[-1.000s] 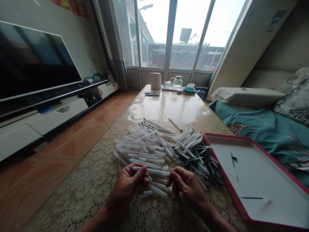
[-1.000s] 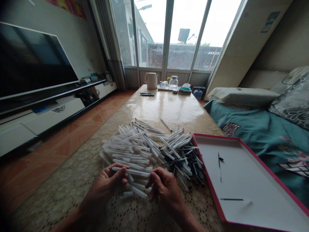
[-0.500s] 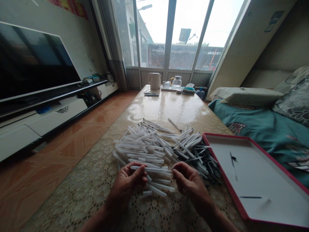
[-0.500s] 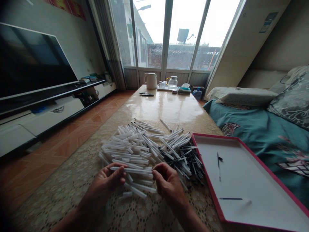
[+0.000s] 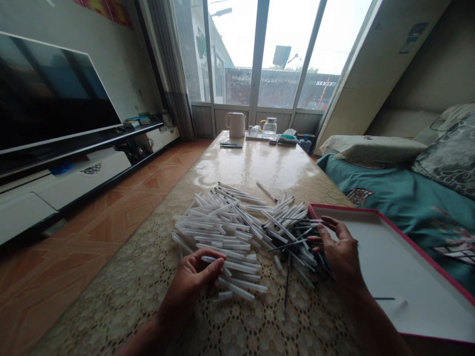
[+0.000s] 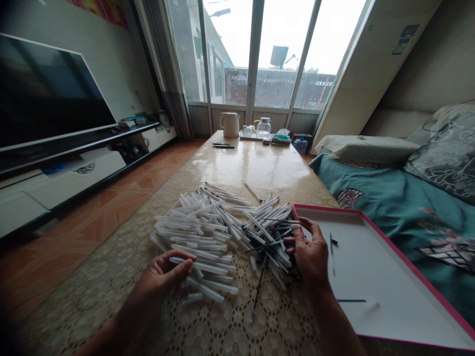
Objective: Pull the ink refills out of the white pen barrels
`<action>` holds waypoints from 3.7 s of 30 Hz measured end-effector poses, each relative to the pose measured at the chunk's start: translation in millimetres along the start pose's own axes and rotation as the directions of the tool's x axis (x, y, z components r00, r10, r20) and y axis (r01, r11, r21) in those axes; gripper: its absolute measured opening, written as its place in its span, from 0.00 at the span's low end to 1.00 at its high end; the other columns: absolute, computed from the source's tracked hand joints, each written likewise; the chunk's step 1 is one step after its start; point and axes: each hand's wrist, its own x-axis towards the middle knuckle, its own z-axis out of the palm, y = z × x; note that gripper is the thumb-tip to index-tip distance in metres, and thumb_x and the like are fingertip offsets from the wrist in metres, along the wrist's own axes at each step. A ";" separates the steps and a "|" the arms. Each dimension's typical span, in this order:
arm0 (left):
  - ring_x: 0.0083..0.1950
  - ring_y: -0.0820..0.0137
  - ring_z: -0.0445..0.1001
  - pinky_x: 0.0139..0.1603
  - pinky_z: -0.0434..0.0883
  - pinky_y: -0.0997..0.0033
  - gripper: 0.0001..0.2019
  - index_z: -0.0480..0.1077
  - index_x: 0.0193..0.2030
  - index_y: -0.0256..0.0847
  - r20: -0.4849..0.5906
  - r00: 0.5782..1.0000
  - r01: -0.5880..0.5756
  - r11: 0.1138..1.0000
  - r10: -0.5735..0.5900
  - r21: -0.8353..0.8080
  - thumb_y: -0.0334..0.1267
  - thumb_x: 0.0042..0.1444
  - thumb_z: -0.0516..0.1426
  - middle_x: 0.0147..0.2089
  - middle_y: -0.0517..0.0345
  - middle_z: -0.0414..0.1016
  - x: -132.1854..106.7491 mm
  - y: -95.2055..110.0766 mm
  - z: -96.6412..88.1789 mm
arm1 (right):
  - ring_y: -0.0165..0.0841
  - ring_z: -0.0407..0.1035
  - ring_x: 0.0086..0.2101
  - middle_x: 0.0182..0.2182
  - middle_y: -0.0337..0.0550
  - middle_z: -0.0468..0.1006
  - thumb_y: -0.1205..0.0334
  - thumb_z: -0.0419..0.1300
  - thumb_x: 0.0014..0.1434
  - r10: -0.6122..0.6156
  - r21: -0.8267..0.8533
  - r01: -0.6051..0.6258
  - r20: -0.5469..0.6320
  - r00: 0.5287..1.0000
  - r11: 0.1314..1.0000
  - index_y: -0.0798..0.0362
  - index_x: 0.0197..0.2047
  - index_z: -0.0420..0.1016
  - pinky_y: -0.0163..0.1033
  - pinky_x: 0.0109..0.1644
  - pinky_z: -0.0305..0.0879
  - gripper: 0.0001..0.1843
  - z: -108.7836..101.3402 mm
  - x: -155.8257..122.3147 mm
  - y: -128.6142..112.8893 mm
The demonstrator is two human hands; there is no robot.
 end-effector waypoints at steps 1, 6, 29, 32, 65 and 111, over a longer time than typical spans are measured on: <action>0.15 0.79 0.64 0.14 0.59 0.83 0.15 0.75 0.31 0.35 0.005 1.000 0.006 0.999 -0.006 0.038 0.44 0.43 0.68 0.19 0.64 0.69 0.0 0.2 0.6 | 0.33 0.73 0.23 0.50 0.59 0.69 0.47 0.63 0.52 -0.023 -0.083 0.023 0.001 1.000 0.996 0.56 0.51 0.70 0.35 0.18 0.67 0.28 -1.0 0.6 0.3; 0.15 0.77 0.64 0.15 0.61 0.81 0.17 0.76 0.39 0.35 -0.035 0.999 -0.020 0.974 0.028 0.227 0.44 0.44 0.67 0.17 0.64 0.68 -2.6 2.4 2.5 | 0.32 0.73 0.23 0.53 0.62 0.64 0.49 0.59 0.56 -0.147 -0.245 0.130 -0.055 0.988 0.961 0.57 0.52 0.70 0.37 0.19 0.70 0.26 -1.6 -6.2 -6.2; 0.19 0.76 0.61 0.20 0.61 0.79 0.20 0.70 0.50 0.41 -0.124 0.942 -0.261 0.912 0.312 0.317 0.42 0.50 0.63 0.23 0.67 0.64 -6.2 -3.1 -0.1 | 0.44 0.67 0.40 0.35 0.53 0.74 0.66 0.59 0.56 -0.274 -0.725 0.591 0.523 0.807 0.354 0.54 0.33 0.73 0.43 0.43 0.60 0.02 73.2 0.5 -17.6; 0.20 0.75 0.63 0.20 0.62 0.79 0.15 0.73 0.46 0.41 -0.078 0.936 -0.294 0.883 0.344 0.366 0.41 0.52 0.62 0.23 0.65 0.64 -6.9 -7.8 -0.2 | 0.44 0.66 0.41 0.36 0.51 0.74 0.67 0.57 0.57 -0.298 -0.711 0.597 0.517 0.802 0.372 0.54 0.34 0.72 0.43 0.46 0.59 0.03 68.6 -2.0 -25.4; 0.21 0.76 0.54 0.24 0.50 0.72 0.19 0.51 0.22 0.41 0.595 0.768 -0.620 0.509 0.238 0.597 0.42 0.64 0.45 0.20 0.66 0.49 -11.0 -13.0 3.0 | 0.27 0.57 0.18 0.20 0.36 0.71 0.61 0.51 0.65 -0.179 -0.061 0.842 0.966 0.184 0.536 0.54 0.31 0.67 0.36 0.22 0.41 0.11 39.6 -108.2 -35.7; 0.23 0.77 0.71 0.21 0.68 0.83 0.16 0.75 0.34 0.35 0.005 0.999 0.046 0.965 -0.046 -0.257 0.42 0.41 0.70 0.25 0.59 0.76 -0.2 -5.9 3.6 | 0.22 0.51 0.15 0.15 0.30 0.58 0.40 0.51 0.61 0.051 0.043 -0.136 0.782 0.622 0.990 0.55 0.26 0.65 0.28 0.18 0.47 0.26 57.3 -101.0 -29.0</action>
